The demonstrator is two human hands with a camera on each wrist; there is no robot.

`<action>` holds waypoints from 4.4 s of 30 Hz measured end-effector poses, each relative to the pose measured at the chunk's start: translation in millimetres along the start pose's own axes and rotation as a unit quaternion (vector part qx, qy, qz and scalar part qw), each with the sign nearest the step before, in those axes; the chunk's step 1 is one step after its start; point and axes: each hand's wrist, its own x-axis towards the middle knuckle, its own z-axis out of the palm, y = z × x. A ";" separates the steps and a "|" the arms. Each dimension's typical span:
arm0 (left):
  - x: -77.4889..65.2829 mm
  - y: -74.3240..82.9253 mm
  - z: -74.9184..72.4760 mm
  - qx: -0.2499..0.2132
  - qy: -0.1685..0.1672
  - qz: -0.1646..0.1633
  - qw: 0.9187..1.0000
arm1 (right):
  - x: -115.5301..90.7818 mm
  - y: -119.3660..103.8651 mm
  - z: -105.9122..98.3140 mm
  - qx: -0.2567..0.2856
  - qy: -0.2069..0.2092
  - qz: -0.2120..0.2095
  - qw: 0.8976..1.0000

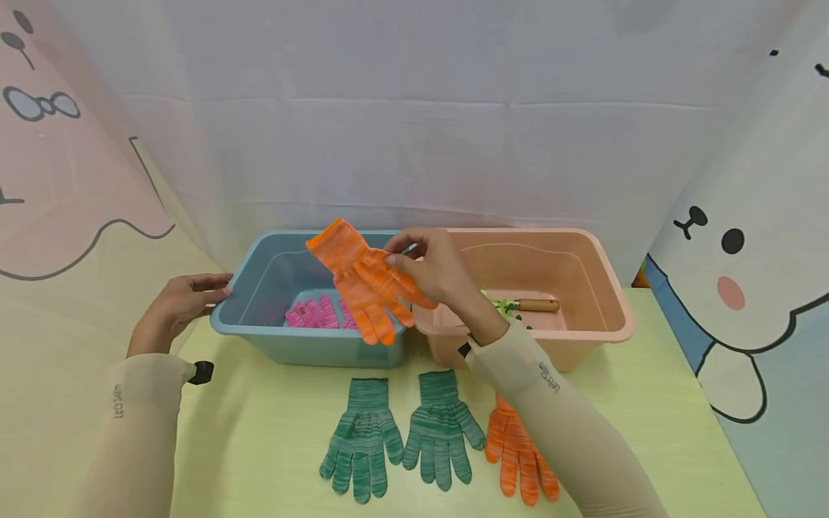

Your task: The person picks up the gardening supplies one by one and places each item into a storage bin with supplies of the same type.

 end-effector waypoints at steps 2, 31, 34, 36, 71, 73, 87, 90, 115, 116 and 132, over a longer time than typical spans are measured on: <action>-0.3 0.3 -0.2 0.001 -0.001 -0.001 1.000 | 2.8 -1.5 1.3 0.008 0.004 0.006 1.000; 0.9 -0.7 0.0 0.006 -0.006 0.001 1.000 | 39.7 14.5 52.2 0.035 0.080 -0.019 0.996; 1.8 -1.3 -0.3 0.003 -0.006 0.001 1.000 | 41.4 13.8 55.7 0.033 0.080 -0.020 0.996; 2.4 -1.5 -0.3 0.002 -0.005 0.001 1.000 | 42.2 13.0 57.4 0.031 0.078 -0.019 0.996; 1.1 -1.7 2.1 -0.006 -0.003 0.001 1.000 | -31.3 49.7 -7.6 0.039 0.070 -0.007 0.997; 1.6 -1.7 2.9 -0.006 -0.003 0.001 1.000 | -39.7 53.6 -13.6 0.035 0.073 -0.005 0.997; 1.9 -4.4 1.9 0.005 -0.002 0.001 1.000 | -94.6 79.3 -43.5 -0.004 0.113 -0.011 0.994; 1.0 -4.5 1.8 0.008 -0.002 0.000 1.000 | -103.7 86.7 -47.1 -0.001 0.121 -0.021 0.992; -0.4 -2.9 -1.0 0.017 0.001 -0.003 1.000 | -177.1 121.4 -56.3 -0.076 0.157 0.030 0.984; -0.4 -3.0 -1.3 0.017 0.000 -0.004 1.000 | -178.8 123.9 -55.8 -0.080 0.153 0.035 0.984; -0.3 -3.6 0.3 0.005 -0.004 0.004 1.000 | -203.3 174.0 -54.0 -0.086 0.067 0.181 0.977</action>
